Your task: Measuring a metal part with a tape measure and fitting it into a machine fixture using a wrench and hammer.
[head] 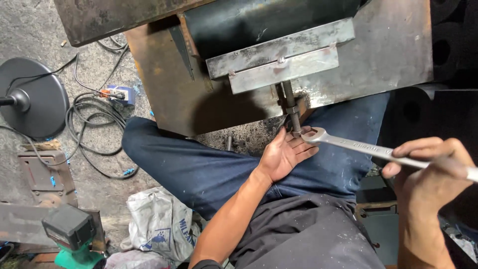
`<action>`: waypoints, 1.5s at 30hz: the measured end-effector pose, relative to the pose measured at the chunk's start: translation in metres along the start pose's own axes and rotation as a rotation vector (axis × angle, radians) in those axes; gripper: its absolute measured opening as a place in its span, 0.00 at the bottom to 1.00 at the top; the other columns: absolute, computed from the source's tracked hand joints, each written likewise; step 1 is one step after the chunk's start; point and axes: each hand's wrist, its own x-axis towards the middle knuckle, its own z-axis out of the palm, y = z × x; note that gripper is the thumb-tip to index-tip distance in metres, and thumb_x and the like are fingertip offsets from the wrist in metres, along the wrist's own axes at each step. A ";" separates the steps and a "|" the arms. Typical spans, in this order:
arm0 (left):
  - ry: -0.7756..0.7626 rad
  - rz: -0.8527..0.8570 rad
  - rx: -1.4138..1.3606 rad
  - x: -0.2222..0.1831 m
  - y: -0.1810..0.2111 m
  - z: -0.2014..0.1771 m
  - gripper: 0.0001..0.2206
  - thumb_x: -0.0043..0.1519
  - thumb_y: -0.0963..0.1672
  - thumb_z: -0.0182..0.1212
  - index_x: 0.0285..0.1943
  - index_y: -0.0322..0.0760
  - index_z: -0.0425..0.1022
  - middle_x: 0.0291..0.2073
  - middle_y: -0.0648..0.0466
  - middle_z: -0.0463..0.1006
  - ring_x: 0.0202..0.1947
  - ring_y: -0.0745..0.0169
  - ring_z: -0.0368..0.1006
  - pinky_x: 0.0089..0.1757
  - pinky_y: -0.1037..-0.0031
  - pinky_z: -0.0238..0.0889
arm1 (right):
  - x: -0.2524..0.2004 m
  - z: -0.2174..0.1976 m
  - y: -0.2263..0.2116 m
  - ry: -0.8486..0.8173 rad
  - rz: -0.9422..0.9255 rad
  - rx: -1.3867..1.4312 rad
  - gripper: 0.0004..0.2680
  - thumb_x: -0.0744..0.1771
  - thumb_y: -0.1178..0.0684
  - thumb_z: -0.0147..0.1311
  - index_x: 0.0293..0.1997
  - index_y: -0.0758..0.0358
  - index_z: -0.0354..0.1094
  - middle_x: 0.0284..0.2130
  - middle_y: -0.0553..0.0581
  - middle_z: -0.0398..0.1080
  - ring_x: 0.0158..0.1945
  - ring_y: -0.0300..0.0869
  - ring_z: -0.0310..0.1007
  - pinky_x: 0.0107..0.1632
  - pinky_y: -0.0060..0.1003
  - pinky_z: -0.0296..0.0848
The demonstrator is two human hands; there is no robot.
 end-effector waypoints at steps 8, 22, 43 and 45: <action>-0.002 -0.026 -0.062 0.000 0.001 0.003 0.30 0.77 0.56 0.34 0.72 0.25 0.62 0.68 0.39 0.68 0.66 0.44 0.66 0.65 0.54 0.60 | -0.011 0.039 -0.043 0.069 0.053 -0.226 0.13 0.78 0.65 0.44 0.34 0.74 0.55 0.30 0.73 0.69 0.24 0.48 0.74 0.28 0.36 0.73; -0.005 -0.044 -0.078 -0.001 0.004 0.001 0.29 0.78 0.55 0.33 0.72 0.26 0.62 0.66 0.36 0.70 0.67 0.46 0.68 0.65 0.56 0.61 | -0.017 0.042 -0.033 0.031 0.088 -0.118 0.15 0.78 0.51 0.43 0.36 0.72 0.54 0.32 0.72 0.69 0.25 0.46 0.74 0.29 0.36 0.76; 0.039 0.000 -0.145 0.011 -0.008 0.002 0.27 0.77 0.54 0.38 0.71 0.27 0.62 0.63 0.38 0.71 0.63 0.39 0.69 0.62 0.52 0.64 | 0.060 -0.019 0.127 0.174 0.537 -0.086 0.24 0.70 0.27 0.47 0.34 0.64 0.61 0.24 0.60 0.69 0.22 0.43 0.69 0.25 0.37 0.69; -0.020 -0.002 -0.146 0.019 -0.013 0.001 0.30 0.78 0.55 0.39 0.71 0.21 0.63 0.65 0.36 0.72 0.63 0.39 0.69 0.62 0.54 0.65 | 0.063 -0.015 0.113 0.169 0.540 -0.126 0.24 0.70 0.27 0.45 0.32 0.64 0.62 0.22 0.59 0.68 0.20 0.43 0.67 0.23 0.38 0.67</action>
